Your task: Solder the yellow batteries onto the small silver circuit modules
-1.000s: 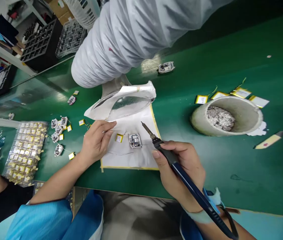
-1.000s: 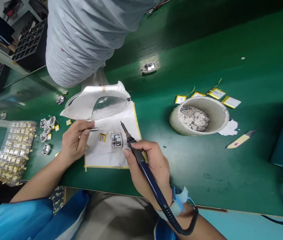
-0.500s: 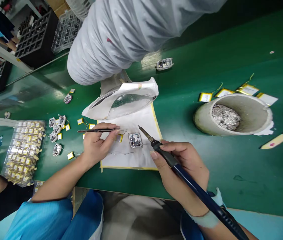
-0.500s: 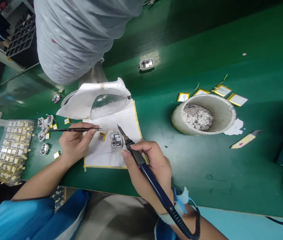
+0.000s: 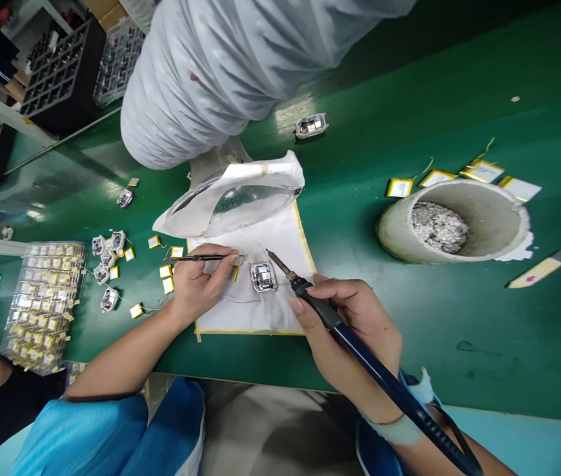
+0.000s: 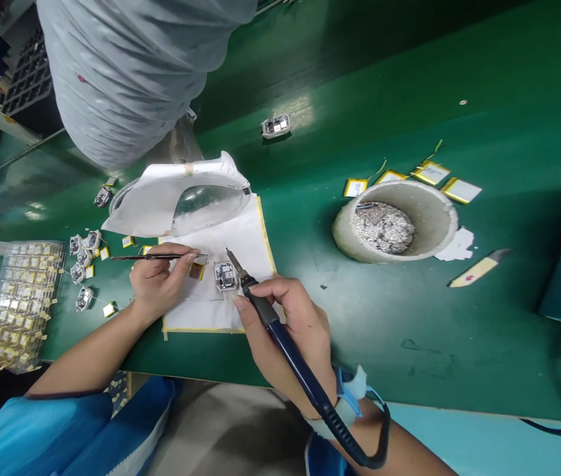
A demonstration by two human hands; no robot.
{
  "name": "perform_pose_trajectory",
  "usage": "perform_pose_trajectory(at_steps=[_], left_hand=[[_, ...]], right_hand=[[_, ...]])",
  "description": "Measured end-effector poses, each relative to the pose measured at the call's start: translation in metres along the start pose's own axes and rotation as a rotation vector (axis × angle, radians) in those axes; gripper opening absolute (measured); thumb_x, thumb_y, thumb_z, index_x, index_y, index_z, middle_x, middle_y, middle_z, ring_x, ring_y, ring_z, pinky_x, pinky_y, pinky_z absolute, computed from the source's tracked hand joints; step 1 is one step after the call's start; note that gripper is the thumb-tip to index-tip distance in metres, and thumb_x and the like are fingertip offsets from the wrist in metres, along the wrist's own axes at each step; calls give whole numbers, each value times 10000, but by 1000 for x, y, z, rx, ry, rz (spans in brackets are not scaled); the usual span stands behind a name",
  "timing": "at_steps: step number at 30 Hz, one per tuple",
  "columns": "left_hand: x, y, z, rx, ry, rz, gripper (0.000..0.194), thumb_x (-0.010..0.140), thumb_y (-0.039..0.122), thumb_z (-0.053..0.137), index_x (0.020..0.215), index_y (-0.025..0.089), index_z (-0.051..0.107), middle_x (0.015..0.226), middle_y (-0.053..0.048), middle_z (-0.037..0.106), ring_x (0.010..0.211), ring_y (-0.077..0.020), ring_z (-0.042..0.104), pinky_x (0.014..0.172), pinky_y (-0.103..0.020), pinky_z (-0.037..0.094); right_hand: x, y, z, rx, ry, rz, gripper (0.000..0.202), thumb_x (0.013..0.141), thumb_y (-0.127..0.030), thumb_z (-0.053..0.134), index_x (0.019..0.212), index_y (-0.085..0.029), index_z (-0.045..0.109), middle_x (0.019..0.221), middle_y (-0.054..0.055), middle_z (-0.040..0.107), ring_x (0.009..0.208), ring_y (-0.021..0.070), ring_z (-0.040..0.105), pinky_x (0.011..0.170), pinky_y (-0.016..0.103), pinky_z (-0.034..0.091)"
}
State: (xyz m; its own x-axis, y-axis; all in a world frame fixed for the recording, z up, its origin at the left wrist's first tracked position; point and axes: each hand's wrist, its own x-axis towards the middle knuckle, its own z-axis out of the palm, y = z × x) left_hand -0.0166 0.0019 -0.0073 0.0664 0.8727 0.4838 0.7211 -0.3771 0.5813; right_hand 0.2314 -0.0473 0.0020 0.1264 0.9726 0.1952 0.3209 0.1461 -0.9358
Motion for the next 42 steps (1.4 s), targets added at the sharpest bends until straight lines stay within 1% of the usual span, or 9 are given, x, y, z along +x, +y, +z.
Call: perform_pose_trajectory(at_steps=[5,8,10,13,15,23,29,36,42], left_hand=[[-1,1,4,-106,-70,48,136,1077,348,787,1054,224,838,986,-43,859,911,-175,850,805,-303,709],[-1,1,6,-138,-113,60,129,1071,344,790,1053,226,838,977,-46,860,914,-181,848,804,-316,711],[0,1,7,-152,-123,76,116,1064,331,797,1037,225,835,972,-49,863,905,-183,848,789,-317,708],[0,2,7,-186,-145,130,36,1044,236,808,1016,219,822,967,-49,867,896,-178,846,788,-311,701],[1,3,7,-206,-156,157,38,1025,180,815,1009,214,816,959,-47,868,889,-175,844,799,-305,698],[-1,3,6,-146,-164,162,29,1017,189,825,1036,211,824,963,-42,873,881,-169,853,779,-268,690],[-1,3,5,-140,-180,125,40,1040,238,803,1049,213,833,962,-50,878,877,-174,856,782,-279,701],[0,4,5,-141,-184,132,43,1041,229,797,1029,208,832,954,-50,880,872,-169,857,778,-271,700],[-1,2,6,-143,-181,132,56,1034,230,807,985,212,827,960,-49,877,876,-173,858,762,-272,701]], right_hand=[[-1,1,0,4,10,-2,175,1008,-394,833,1026,-283,699,945,14,842,785,215,837,687,307,663],[-2,0,0,-2,12,-5,182,985,-371,851,1011,-283,693,938,13,831,828,225,844,707,316,670],[-3,0,1,-5,9,-23,176,971,-321,850,981,-285,678,862,-7,795,854,232,844,811,356,700],[-5,-1,3,8,-8,-70,184,954,-231,821,943,-292,648,743,-50,717,781,220,810,1051,492,700],[-5,-1,4,13,-16,-79,195,943,-205,814,936,-292,640,740,-56,705,740,207,781,1115,535,681],[-4,-2,5,-14,-21,-109,219,951,-193,815,947,-299,623,691,-84,676,634,180,726,1129,527,677],[-2,-2,6,-55,-31,-138,203,954,-211,806,948,-298,623,681,-83,675,628,187,735,1081,504,690],[-2,-3,6,-70,-48,-140,205,958,-207,798,946,-295,613,660,-97,656,613,175,721,1103,515,675],[-3,-3,6,-7,6,-81,196,948,-210,815,943,-291,636,693,-84,667,657,170,745,1086,483,697]])
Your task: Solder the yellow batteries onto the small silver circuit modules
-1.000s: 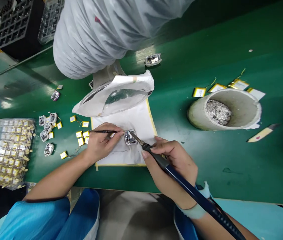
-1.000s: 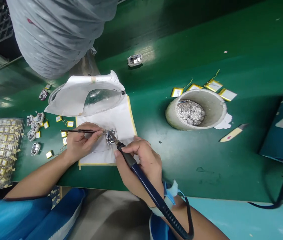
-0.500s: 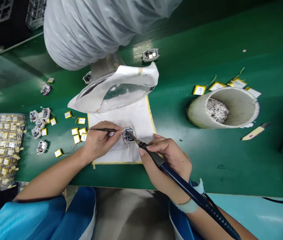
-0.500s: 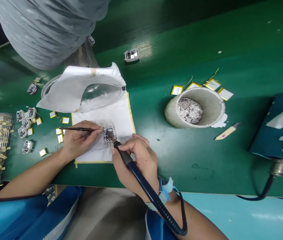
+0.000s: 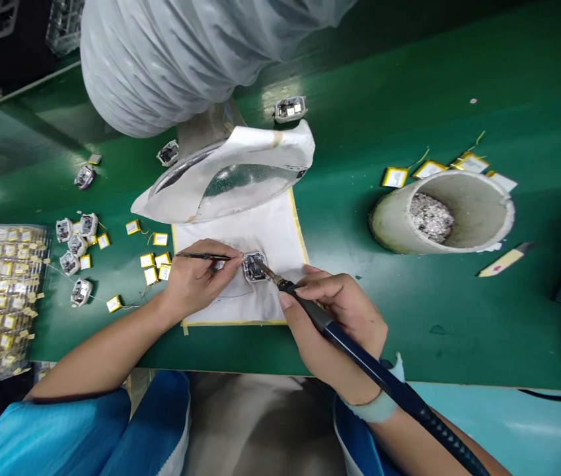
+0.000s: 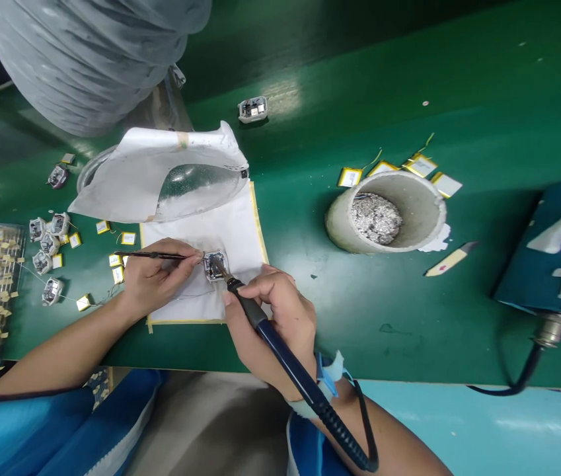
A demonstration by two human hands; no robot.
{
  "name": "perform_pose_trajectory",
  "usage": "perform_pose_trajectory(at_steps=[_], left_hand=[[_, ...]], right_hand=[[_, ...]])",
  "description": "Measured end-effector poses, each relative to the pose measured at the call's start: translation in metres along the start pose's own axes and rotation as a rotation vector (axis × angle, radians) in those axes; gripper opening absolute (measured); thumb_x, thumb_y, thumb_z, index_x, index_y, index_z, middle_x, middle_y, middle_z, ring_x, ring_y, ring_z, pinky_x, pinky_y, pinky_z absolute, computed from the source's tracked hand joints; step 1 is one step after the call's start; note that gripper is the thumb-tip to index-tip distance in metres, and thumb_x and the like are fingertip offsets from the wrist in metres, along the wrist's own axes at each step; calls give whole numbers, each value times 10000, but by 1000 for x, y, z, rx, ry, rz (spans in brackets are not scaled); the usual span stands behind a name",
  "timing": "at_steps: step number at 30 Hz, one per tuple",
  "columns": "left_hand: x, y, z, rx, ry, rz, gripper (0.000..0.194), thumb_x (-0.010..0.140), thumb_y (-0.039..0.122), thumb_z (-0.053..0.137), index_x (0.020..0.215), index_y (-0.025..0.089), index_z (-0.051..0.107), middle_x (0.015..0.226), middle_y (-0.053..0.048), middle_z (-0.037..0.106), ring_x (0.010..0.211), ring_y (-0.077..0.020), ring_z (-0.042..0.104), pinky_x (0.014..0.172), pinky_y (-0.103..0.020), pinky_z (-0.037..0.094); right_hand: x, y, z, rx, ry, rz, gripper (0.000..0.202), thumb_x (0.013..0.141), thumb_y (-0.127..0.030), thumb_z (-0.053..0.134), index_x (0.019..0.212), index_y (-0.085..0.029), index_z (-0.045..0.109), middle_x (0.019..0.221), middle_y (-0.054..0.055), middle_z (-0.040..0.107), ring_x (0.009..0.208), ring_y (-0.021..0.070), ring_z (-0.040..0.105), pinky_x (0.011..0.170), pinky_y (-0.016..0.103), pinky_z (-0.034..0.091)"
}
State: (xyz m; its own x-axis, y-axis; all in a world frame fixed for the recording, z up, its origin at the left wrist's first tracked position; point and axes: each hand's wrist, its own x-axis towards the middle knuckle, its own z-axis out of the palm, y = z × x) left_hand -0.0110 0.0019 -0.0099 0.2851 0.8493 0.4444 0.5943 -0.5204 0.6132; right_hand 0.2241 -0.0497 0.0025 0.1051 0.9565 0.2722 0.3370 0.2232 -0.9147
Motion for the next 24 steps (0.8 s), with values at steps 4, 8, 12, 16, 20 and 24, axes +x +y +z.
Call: perform_pose_trajectory(at_steps=[4,8,12,16,20,24], left_hand=[[-4,-2,0,-43,93,9,66,1005,196,841,1058,221,811,979,-35,864,901,-171,856,803,-281,710],[-5,-2,-2,-3,148,-15,69,994,181,852,1001,212,791,987,-26,852,882,-154,850,765,-251,690],[-3,0,-2,23,138,18,153,986,170,855,873,203,758,984,-28,858,878,-157,853,747,-253,688],[-3,-1,-2,43,129,25,169,981,181,867,854,208,757,980,-24,863,864,-155,853,723,-245,681],[-3,-3,0,28,86,43,81,997,179,854,963,217,791,993,-21,871,880,-160,860,769,-262,708],[1,-2,1,-56,42,73,161,1008,144,829,876,202,758,994,-46,882,920,-186,876,783,-277,721]], right_hand=[[0,0,-1,4,0,23,187,949,-214,814,941,-291,644,694,-84,666,673,173,766,1079,474,700],[0,0,-1,12,15,42,181,948,-220,814,935,-291,649,702,-79,675,677,177,777,1082,476,697],[0,0,0,10,22,47,177,935,-221,818,929,-291,655,719,-75,690,701,178,787,1071,460,699],[1,-1,-1,9,20,49,177,933,-216,813,925,-291,653,692,-91,675,623,157,740,1061,452,699],[1,-1,-1,27,18,47,194,937,-199,812,926,-286,639,658,-108,651,549,133,681,1071,445,695],[1,-1,0,19,14,29,199,944,-188,805,938,-291,635,641,-114,634,548,141,683,1080,459,698]])
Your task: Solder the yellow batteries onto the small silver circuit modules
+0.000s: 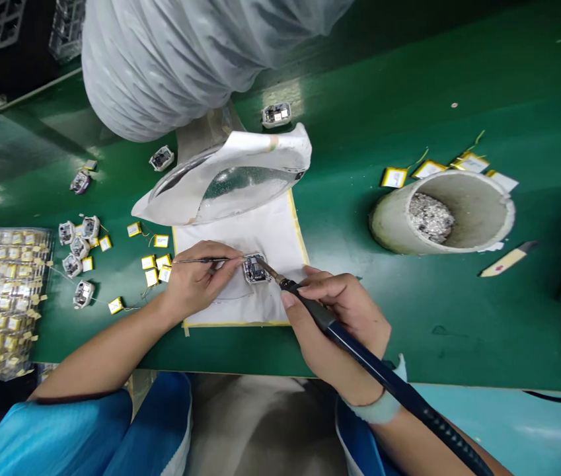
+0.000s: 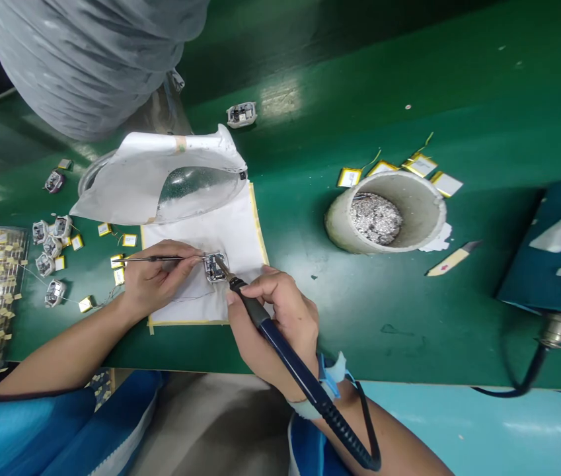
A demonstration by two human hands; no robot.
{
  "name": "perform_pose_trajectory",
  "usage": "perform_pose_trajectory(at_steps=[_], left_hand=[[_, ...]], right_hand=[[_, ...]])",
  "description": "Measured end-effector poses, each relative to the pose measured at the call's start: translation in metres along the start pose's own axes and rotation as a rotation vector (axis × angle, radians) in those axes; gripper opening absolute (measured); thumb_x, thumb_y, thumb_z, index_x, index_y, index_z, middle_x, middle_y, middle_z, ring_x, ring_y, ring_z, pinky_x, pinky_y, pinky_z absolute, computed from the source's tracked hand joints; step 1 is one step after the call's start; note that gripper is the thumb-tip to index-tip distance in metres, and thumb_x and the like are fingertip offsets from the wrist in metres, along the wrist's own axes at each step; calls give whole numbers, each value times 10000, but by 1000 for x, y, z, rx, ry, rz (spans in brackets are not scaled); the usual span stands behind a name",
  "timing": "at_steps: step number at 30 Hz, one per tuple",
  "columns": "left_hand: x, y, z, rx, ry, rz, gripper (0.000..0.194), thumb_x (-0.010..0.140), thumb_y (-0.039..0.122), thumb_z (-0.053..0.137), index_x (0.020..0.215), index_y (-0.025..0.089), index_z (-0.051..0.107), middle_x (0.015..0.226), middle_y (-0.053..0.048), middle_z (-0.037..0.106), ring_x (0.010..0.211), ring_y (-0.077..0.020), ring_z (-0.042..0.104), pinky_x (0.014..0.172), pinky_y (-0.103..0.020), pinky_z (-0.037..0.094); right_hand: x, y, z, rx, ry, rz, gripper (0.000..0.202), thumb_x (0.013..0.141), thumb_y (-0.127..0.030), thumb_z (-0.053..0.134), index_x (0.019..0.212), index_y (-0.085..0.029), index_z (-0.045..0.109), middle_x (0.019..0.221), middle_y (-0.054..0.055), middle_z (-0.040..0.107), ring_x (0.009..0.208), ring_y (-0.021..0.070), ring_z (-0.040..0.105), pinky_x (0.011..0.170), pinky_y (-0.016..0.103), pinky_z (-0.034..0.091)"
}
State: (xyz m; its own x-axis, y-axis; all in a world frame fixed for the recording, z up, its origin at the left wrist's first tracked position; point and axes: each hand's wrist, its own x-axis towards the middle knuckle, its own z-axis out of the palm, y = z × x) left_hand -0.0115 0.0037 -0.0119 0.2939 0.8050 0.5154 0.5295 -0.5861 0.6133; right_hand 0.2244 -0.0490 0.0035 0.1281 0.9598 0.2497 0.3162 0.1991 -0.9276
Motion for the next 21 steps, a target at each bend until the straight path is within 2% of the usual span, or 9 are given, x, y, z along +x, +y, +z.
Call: perform_pose_trajectory(at_steps=[7,16,21], left_hand=[[2,1,0,22,-26,-13,276,1037,190,803,773,204,725,954,-40,884,894,-180,877,776,-275,725],[2,1,1,22,-11,9,183,1017,150,816,847,196,765,962,-40,884,882,-177,874,773,-264,720],[1,0,0,32,-30,-4,99,1035,181,806,940,211,814,991,-43,888,904,-175,875,794,-267,722]], right_hand=[[0,0,1,-62,-20,-38,194,935,-199,815,928,-295,646,715,-65,692,711,201,779,1070,492,706],[0,0,2,-82,-44,-55,194,952,-209,802,940,-299,630,686,-81,681,684,198,764,1077,502,690],[0,-1,2,-70,-28,-40,191,946,-210,806,935,-295,634,709,-73,688,684,196,767,1069,498,697]])
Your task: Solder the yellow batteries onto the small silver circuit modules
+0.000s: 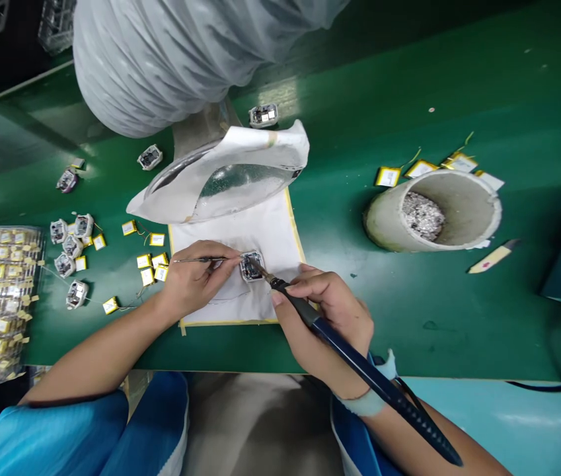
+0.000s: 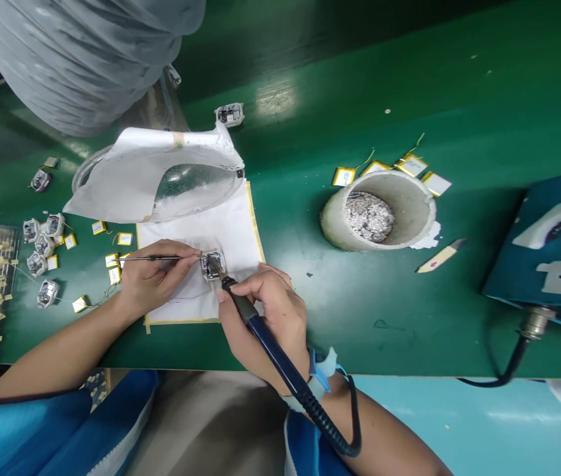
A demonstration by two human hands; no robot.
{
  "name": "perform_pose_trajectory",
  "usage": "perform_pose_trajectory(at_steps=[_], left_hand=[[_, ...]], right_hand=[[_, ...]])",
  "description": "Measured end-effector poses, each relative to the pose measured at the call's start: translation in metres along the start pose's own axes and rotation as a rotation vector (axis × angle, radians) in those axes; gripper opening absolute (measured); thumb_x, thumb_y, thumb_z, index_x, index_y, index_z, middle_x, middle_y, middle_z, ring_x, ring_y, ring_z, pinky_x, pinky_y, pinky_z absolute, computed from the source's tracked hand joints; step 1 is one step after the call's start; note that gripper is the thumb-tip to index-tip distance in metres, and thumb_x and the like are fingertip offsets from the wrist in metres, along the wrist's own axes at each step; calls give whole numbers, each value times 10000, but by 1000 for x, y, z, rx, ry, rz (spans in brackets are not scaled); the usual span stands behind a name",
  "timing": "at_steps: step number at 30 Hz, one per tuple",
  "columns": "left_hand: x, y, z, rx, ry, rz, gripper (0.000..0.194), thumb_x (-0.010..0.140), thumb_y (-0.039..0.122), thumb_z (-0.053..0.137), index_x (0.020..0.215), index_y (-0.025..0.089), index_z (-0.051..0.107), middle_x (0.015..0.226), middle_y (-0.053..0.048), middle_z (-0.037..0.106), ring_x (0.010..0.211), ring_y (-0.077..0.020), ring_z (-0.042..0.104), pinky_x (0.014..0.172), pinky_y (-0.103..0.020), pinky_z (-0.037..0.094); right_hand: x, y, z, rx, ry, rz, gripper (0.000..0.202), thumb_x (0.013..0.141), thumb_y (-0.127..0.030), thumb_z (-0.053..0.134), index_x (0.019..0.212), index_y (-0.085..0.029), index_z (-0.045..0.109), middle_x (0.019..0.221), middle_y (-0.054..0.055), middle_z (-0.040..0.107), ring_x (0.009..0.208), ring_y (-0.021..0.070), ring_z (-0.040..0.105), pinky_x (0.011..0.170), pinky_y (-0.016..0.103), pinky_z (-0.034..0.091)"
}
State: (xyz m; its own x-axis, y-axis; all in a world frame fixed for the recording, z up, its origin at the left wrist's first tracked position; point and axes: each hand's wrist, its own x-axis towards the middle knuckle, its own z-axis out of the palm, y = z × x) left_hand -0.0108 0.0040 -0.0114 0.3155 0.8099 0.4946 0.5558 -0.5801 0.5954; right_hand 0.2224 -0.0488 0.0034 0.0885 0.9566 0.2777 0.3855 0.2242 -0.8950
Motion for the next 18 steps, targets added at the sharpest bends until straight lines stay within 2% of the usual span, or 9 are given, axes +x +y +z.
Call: perform_pose_trajectory(at_steps=[6,11,18], left_hand=[[-4,-2,-1,-18,0,-44,16,1029,201,823,1026,216,818,1031,-45,879,933,-176,872,815,-271,726],[-9,-3,-1,-148,146,-72,113,1019,200,830,1111,235,775,1028,-49,850,945,-204,870,790,-325,729],[-4,-1,-2,-221,77,-4,287,989,95,825,1222,251,764,1034,-60,859,961,-208,856,834,-368,717]], right_hand=[[0,0,-1,62,56,32,182,949,-207,802,935,-293,642,662,-88,658,614,178,737,1039,481,717],[0,1,-1,64,54,48,176,955,-224,797,932,-295,638,667,-78,658,657,191,764,1021,474,722],[-1,1,-1,87,45,48,187,950,-209,804,951,-296,638,663,-98,643,567,152,693,1072,485,705]])
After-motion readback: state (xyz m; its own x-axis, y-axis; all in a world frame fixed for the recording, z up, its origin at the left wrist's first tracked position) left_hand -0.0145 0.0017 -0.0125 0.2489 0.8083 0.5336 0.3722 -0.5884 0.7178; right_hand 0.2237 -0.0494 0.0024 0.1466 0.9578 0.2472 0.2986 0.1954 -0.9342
